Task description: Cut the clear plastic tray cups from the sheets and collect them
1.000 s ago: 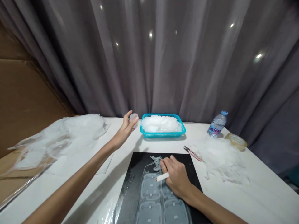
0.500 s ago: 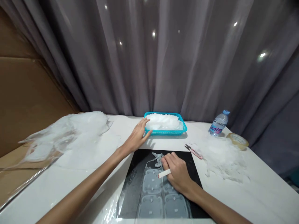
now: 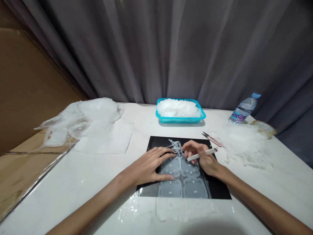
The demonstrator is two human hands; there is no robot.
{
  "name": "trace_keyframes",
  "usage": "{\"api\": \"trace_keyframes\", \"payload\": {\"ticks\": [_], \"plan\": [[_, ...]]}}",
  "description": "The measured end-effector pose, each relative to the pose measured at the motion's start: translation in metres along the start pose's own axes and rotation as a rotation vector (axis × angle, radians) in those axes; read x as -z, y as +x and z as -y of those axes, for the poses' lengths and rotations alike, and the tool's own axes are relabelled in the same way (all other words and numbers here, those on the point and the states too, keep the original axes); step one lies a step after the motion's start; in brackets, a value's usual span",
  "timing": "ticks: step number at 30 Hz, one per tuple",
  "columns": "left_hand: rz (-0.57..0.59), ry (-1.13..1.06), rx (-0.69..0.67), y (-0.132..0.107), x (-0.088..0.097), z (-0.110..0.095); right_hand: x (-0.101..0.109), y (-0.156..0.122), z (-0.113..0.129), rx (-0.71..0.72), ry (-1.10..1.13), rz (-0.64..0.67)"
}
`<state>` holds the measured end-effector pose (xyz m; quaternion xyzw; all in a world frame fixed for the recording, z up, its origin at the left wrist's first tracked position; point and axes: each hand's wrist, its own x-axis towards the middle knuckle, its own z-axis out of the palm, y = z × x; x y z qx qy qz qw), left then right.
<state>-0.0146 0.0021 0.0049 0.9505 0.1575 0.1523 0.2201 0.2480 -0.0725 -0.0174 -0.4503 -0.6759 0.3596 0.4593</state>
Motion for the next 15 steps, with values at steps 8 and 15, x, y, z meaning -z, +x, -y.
{"api": "trace_keyframes", "payload": {"ticks": [8, 15], "plan": [[0.066, 0.211, 0.051, 0.001, 0.001, 0.019, 0.023, -0.008, 0.021, -0.183, -0.054, 0.004], [0.014, 0.406, 0.134, -0.006, 0.004, 0.047, 0.032, -0.029, 0.02, -0.198, -0.139, 0.097]]}}
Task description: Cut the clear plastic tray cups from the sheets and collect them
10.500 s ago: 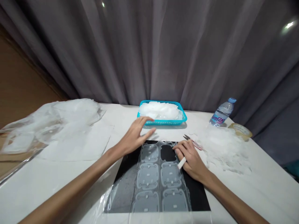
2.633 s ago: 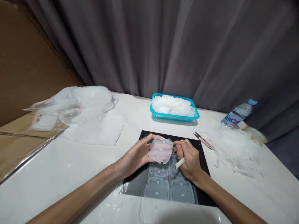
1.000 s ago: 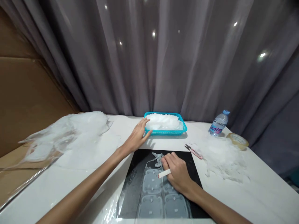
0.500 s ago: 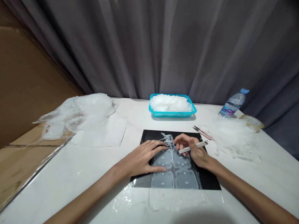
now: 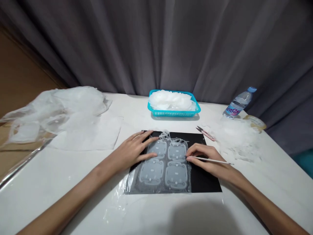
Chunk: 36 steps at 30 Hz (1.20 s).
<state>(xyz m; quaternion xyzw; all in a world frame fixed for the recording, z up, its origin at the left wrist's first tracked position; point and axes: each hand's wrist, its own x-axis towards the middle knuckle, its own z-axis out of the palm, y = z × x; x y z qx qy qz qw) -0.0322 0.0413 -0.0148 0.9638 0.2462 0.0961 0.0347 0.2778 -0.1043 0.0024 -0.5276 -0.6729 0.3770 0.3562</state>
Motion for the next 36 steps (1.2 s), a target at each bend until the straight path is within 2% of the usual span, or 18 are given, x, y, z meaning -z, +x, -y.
{"api": "trace_keyframes", "payload": {"ticks": [4, 8, 11, 14, 17, 25, 32, 36], "plan": [[-0.077, 0.031, -0.008, -0.002, -0.003, -0.003, -0.006, -0.001, -0.006, 0.092, -0.051, -0.023], [-0.17, -0.033, 0.006, 0.007, 0.002, -0.033, -0.01, 0.001, -0.006, 0.188, -0.071, -0.022], [-0.101, -0.193, -0.072, 0.017, -0.001, -0.055, -0.012, 0.002, -0.006, 0.212, -0.094, 0.02], [0.016, -0.302, -0.079, 0.022, -0.008, -0.066, -0.014, 0.003, -0.007, 0.217, -0.124, 0.048], [0.065, -0.335, -0.048, 0.021, -0.012, -0.066, -0.016, 0.004, -0.009, 0.216, -0.146, 0.043], [0.047, -0.381, 0.0, 0.024, -0.012, -0.065, -0.017, 0.005, -0.009, 0.246, -0.206, 0.044], [0.021, -0.389, 0.011, 0.025, -0.016, -0.065, -0.022, 0.008, -0.011, 0.401, -0.32, 0.024], [0.015, -0.404, -0.014, 0.024, -0.017, -0.064, -0.024, 0.004, -0.008, 0.418, -0.409, -0.014]]}}
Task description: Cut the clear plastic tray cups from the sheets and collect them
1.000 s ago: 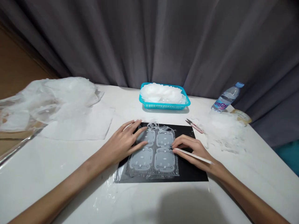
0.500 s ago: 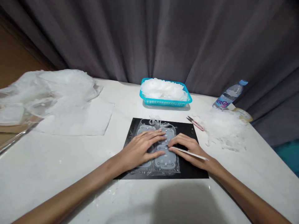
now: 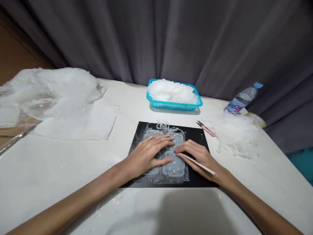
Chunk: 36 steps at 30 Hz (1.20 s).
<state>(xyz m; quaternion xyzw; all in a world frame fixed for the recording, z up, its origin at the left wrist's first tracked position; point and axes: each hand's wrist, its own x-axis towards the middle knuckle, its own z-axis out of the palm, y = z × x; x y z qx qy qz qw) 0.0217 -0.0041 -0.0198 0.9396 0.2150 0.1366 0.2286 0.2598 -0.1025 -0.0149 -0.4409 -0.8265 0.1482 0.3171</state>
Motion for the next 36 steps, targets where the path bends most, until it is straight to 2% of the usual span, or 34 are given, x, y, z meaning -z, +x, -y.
{"api": "trace_keyframes", "payload": {"ticks": [2, 8, 13, 16, 18, 22, 24, 26, 27, 30, 32, 34, 36], "plan": [[-0.009, -0.01, -0.001, -0.001, 0.0, -0.001, 0.001, -0.002, 0.001, -0.008, -0.057, 0.002], [0.031, -0.038, 0.038, -0.002, 0.001, -0.003, -0.009, -0.005, -0.014, 0.136, -0.183, 0.007], [-0.002, -0.099, 0.058, -0.003, 0.001, -0.001, -0.021, -0.004, -0.014, 0.1, -0.332, -0.011], [-0.017, -0.13, 0.097, -0.003, 0.001, -0.001, -0.019, 0.002, -0.006, 0.084, -0.295, -0.01], [-0.003, -0.126, 0.121, -0.003, 0.001, -0.001, -0.011, 0.009, -0.008, 0.007, -0.217, -0.097], [0.043, -0.109, 0.165, -0.005, 0.0, 0.0, 0.022, 0.023, -0.035, -0.282, -0.156, -0.512], [0.041, -0.104, 0.168, -0.007, 0.0, 0.001, 0.04, 0.024, -0.047, -0.394, -0.119, -0.64], [-0.009, -0.097, 0.151, -0.008, 0.0, 0.001, 0.05, 0.024, -0.045, -0.403, -0.051, -0.612], [-0.059, -0.092, 0.143, -0.008, 0.001, 0.001, 0.052, 0.024, -0.039, -0.371, -0.015, -0.546], [-0.273, -0.1, 0.139, -0.004, 0.003, -0.004, 0.042, 0.024, -0.007, -0.204, 0.055, -0.243], [-0.327, -0.16, 0.112, 0.001, 0.005, -0.009, 0.033, 0.024, 0.015, -0.121, 0.087, -0.089], [-0.305, -0.275, 0.105, 0.005, 0.006, -0.013, 0.028, 0.022, 0.029, -0.111, 0.136, -0.07], [-0.303, -0.408, 0.211, 0.008, 0.007, -0.016, 0.026, 0.017, 0.032, -0.168, 0.168, -0.174]]}}
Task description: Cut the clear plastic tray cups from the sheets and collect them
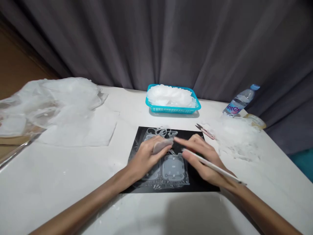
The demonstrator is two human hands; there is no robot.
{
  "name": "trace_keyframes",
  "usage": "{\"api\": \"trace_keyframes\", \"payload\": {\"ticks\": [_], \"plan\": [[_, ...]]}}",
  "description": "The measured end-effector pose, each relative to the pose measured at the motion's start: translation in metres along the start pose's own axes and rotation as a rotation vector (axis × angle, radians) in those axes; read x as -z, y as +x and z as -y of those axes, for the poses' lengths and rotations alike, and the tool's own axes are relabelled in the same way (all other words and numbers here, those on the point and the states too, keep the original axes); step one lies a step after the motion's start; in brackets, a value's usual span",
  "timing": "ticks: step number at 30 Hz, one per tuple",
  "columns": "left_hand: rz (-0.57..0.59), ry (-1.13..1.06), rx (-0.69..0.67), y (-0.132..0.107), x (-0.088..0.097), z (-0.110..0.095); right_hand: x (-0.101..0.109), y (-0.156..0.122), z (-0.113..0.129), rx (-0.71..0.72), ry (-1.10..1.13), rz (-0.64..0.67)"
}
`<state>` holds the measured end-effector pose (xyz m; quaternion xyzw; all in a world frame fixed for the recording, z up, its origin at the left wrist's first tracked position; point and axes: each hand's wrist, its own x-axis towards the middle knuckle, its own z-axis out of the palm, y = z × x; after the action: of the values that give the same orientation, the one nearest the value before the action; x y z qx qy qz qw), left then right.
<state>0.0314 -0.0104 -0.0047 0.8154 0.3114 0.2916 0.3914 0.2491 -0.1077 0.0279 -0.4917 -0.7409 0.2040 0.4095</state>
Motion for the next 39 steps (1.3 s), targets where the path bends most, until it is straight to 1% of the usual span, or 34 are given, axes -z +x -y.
{"api": "trace_keyframes", "payload": {"ticks": [2, 3, 5, 7, 9, 12, 13, 16, 18, 22, 28, 31, 35, 39], "plan": [[-0.055, -0.102, 0.179, 0.001, 0.002, -0.003, 0.0, -0.006, -0.007, -0.055, -0.006, -0.145], [-0.072, -0.152, 0.249, 0.001, 0.004, -0.004, 0.0, -0.009, -0.013, -0.07, -0.032, -0.196], [-0.071, -0.267, 0.317, 0.001, 0.008, -0.005, -0.004, -0.013, -0.024, -0.063, -0.126, -0.246], [-0.047, -0.39, 0.358, 0.001, 0.012, -0.006, -0.012, -0.014, -0.033, -0.058, -0.226, -0.262], [-0.006, -0.491, 0.406, 0.001, 0.013, -0.005, -0.021, -0.011, -0.038, -0.054, -0.244, -0.22], [0.067, -0.614, 0.455, 0.0, 0.011, -0.005, -0.032, -0.004, -0.039, -0.04, -0.124, -0.061], [0.072, -0.628, 0.462, 0.0, 0.01, -0.004, -0.034, -0.002, -0.039, -0.036, -0.089, -0.013], [0.035, -0.548, 0.458, -0.001, 0.008, -0.001, -0.039, 0.003, -0.038, -0.074, -0.034, 0.085], [0.026, -0.481, 0.436, -0.002, 0.007, 0.001, -0.04, 0.004, -0.037, -0.121, 0.004, 0.115], [0.057, -0.444, 0.396, -0.001, 0.007, 0.003, -0.038, 0.007, -0.036, -0.179, 0.084, 0.119], [0.061, -0.447, 0.35, -0.001, 0.005, -0.001, -0.037, 0.008, -0.039, -0.19, 0.132, 0.09], [0.076, -0.413, 0.309, -0.002, 0.003, -0.002, -0.037, 0.005, -0.039, -0.167, 0.121, 0.086], [0.08, -0.305, 0.242, -0.002, 0.0, 0.0, -0.036, 0.001, -0.039, -0.101, 0.043, 0.09], [0.083, -0.246, 0.219, -0.001, -0.001, 0.002, -0.036, 0.001, -0.038, 0.016, -0.052, 0.045]]}}
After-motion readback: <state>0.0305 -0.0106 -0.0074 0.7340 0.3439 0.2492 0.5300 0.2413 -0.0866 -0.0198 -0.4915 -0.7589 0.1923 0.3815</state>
